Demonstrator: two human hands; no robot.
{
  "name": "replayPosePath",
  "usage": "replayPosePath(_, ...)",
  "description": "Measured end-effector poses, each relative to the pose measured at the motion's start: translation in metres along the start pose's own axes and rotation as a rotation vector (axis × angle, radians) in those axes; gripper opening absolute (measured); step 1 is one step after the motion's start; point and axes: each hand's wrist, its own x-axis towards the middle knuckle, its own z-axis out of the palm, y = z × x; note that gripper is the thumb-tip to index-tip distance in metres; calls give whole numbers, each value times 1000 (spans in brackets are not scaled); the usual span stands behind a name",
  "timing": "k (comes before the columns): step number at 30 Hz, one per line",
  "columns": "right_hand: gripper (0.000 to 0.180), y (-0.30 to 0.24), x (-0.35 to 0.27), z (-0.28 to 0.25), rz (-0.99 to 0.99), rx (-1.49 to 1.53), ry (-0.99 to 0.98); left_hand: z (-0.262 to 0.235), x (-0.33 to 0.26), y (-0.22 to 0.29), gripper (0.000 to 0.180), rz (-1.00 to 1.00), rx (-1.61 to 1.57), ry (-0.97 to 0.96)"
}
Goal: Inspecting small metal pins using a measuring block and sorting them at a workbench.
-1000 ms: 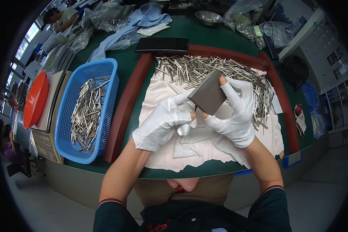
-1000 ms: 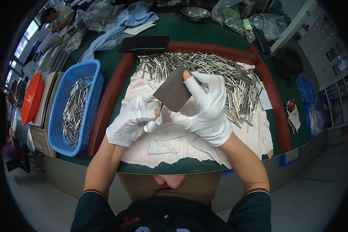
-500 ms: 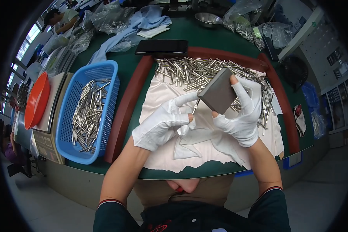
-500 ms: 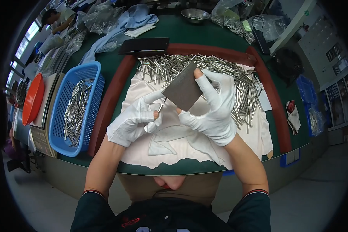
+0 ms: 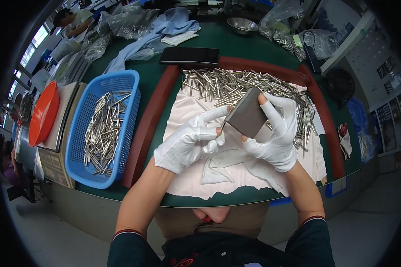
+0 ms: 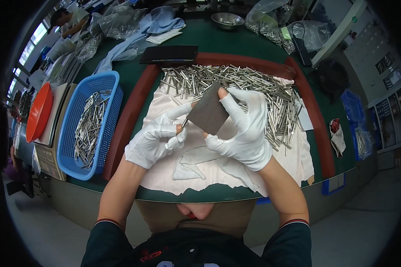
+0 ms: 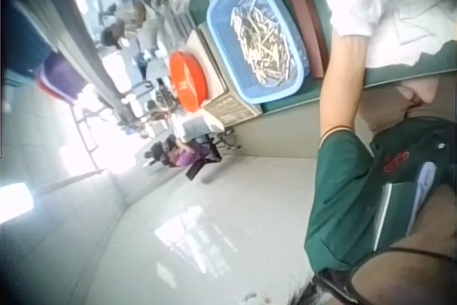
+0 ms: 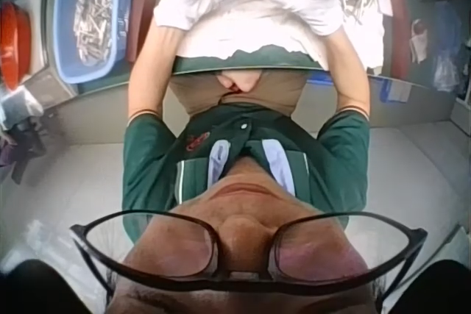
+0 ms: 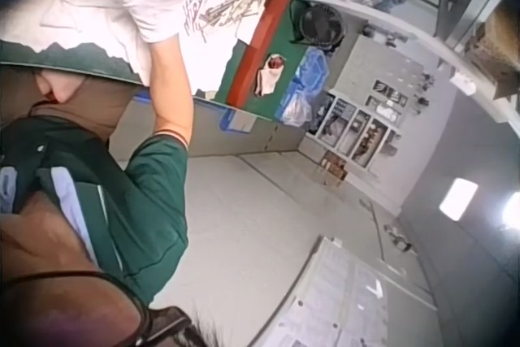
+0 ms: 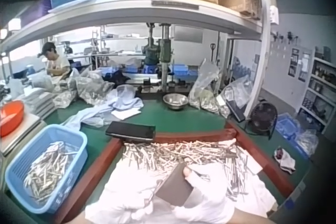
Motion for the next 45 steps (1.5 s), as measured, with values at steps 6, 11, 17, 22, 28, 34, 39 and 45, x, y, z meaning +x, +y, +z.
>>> replayPosePath(6,83,0,1,5,7,-21,-20,10,1,-3,60,-19,83,54)
replayPosePath(11,81,-2,4,5,-37,-102,-3,6,7,-4,58,-12,138,11)
replayPosePath(17,81,-1,0,2,-18,-52,-49,2,3,-5,56,4,147,42)
replayPosePath(22,83,-1,2,0,-96,-124,-23,-2,4,-5,54,-15,178,51)
replayPosePath(28,81,-2,4,8,-27,-60,13,13,3,-5,60,-34,376,123)
replayPosePath(34,82,3,-1,4,51,56,39,21,-3,0,67,31,683,222)
replayPosePath(39,82,1,0,5,0,39,-10,24,-2,0,64,29,660,204)
replayPosePath(45,81,0,-1,1,-3,17,-95,18,-5,2,62,34,588,166)
